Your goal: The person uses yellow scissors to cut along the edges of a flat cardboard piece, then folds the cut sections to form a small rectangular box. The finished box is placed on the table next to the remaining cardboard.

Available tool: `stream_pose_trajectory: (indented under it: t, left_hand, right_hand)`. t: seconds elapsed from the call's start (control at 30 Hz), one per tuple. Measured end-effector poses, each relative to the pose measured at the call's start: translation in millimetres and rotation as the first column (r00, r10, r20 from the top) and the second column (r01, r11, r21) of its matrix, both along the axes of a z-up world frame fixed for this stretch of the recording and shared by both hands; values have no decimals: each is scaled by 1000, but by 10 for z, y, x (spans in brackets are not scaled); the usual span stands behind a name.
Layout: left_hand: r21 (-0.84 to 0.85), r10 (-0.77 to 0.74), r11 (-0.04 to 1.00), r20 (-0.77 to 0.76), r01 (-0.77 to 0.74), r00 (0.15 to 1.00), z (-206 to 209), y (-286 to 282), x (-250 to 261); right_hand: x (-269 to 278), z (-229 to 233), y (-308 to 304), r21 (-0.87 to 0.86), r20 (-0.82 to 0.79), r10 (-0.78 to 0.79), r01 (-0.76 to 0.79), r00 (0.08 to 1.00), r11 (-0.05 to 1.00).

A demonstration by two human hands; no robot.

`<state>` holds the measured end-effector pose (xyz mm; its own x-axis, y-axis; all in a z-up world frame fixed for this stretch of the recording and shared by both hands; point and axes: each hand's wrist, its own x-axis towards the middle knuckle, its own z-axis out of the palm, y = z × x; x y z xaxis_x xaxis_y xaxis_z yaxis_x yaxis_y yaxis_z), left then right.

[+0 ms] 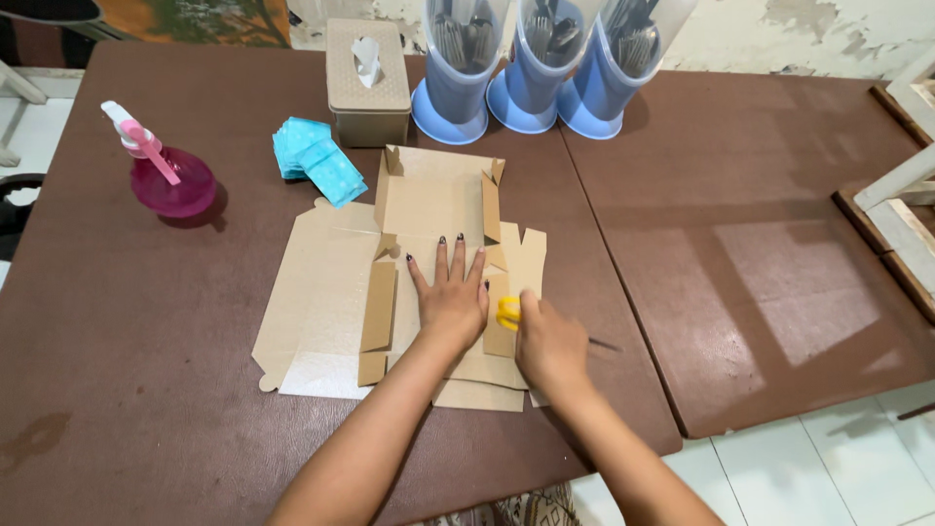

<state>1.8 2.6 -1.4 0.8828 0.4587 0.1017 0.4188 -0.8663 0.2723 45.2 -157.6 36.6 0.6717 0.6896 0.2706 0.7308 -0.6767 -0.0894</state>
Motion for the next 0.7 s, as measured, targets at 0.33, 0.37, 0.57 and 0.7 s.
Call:
stream_pose_trajectory:
  t: [0.33,0.37,0.57,0.7]
  left_hand:
    - [1,-7,1000,47,7,999,3,6,-26]
    - [9,-15,1000,44,15,999,-8,-13,-11]
    - [16,-3,1000,39,2,999,-46,19,32]
    - [10,-3,1000,41,2,999,-87,-31,-23]
  right_hand:
    - [462,56,397,26,7,23,-23,1000,999]
    - [368,50,276,14,-8,20,-20,1000,1000]
    - [-264,19,-231,-18,-40,-3,2,999,1000]
    - [-145,-10,-90,-2,47,-11,12,999,1000]
